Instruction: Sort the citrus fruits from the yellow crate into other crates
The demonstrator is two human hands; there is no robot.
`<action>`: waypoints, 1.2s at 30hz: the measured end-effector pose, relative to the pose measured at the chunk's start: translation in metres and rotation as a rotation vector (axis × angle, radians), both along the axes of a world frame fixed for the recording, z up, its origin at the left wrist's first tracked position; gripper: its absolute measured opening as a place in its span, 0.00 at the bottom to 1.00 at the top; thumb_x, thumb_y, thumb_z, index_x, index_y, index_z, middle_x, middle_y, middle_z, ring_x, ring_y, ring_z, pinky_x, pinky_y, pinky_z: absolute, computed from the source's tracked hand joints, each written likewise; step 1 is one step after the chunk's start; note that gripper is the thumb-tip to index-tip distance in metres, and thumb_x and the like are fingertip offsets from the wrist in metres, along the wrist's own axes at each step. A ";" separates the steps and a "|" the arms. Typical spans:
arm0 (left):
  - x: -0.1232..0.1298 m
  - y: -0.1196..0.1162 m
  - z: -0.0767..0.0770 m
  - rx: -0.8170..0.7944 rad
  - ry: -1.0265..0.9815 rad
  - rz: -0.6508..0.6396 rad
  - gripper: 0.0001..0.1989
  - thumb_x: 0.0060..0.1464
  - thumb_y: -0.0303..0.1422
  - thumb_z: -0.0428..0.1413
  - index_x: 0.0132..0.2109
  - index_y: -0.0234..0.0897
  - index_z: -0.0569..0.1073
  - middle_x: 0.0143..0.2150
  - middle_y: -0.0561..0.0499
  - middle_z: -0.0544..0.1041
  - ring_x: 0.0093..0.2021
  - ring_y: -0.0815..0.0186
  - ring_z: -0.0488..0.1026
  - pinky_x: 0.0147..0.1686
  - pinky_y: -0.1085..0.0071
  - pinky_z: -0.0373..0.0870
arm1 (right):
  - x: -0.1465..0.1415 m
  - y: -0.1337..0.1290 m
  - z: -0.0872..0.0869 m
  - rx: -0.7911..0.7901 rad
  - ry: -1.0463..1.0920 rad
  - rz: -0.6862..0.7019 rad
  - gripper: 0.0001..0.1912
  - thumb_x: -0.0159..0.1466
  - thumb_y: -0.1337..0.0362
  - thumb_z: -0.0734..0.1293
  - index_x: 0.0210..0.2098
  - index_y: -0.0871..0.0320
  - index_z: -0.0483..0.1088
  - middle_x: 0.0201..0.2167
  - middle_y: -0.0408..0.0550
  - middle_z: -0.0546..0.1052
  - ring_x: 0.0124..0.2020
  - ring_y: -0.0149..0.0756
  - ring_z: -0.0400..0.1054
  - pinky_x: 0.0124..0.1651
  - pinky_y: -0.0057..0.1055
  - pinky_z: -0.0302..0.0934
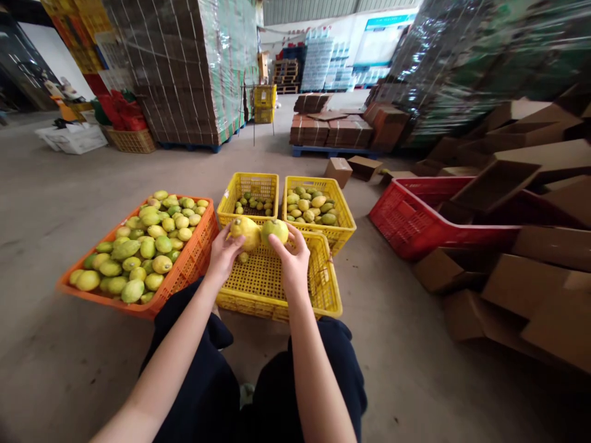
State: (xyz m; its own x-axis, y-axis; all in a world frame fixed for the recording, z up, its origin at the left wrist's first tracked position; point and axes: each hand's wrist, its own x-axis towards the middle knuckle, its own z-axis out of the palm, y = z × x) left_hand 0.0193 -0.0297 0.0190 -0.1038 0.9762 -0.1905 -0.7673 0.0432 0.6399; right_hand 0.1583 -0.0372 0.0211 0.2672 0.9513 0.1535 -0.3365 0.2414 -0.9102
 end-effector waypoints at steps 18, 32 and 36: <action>0.000 0.005 -0.001 -0.094 -0.191 -0.067 0.17 0.57 0.43 0.57 0.47 0.36 0.74 0.36 0.47 0.78 0.37 0.63 0.76 0.43 0.64 0.75 | -0.019 0.007 -0.006 -0.288 0.386 0.184 0.14 0.55 0.54 0.72 0.31 0.56 0.68 0.20 0.38 0.72 0.16 0.26 0.62 0.12 0.21 0.50; -0.007 0.009 -0.005 -0.063 -0.245 -0.105 0.19 0.66 0.39 0.42 0.50 0.37 0.75 0.36 0.49 0.79 0.35 0.62 0.77 0.39 0.64 0.76 | -0.023 0.016 -0.005 -0.489 0.485 0.021 0.13 0.67 0.56 0.59 0.33 0.57 0.69 0.20 0.44 0.75 0.22 0.36 0.72 0.17 0.28 0.64; -0.006 0.007 -0.005 -0.090 -0.239 -0.102 0.21 0.64 0.45 0.45 0.48 0.36 0.75 0.35 0.48 0.79 0.38 0.61 0.77 0.43 0.61 0.76 | -0.022 0.014 -0.007 -0.393 0.456 0.121 0.15 0.64 0.51 0.63 0.33 0.57 0.69 0.22 0.44 0.75 0.22 0.34 0.72 0.15 0.25 0.59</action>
State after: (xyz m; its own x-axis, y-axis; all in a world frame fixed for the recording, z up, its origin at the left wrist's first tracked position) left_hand 0.0133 -0.0228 0.0145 0.0525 0.9573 -0.2842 -0.8846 0.1766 0.4316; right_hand 0.1365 -0.0234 0.0139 0.1099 0.9412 -0.3194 -0.7171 -0.1474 -0.6812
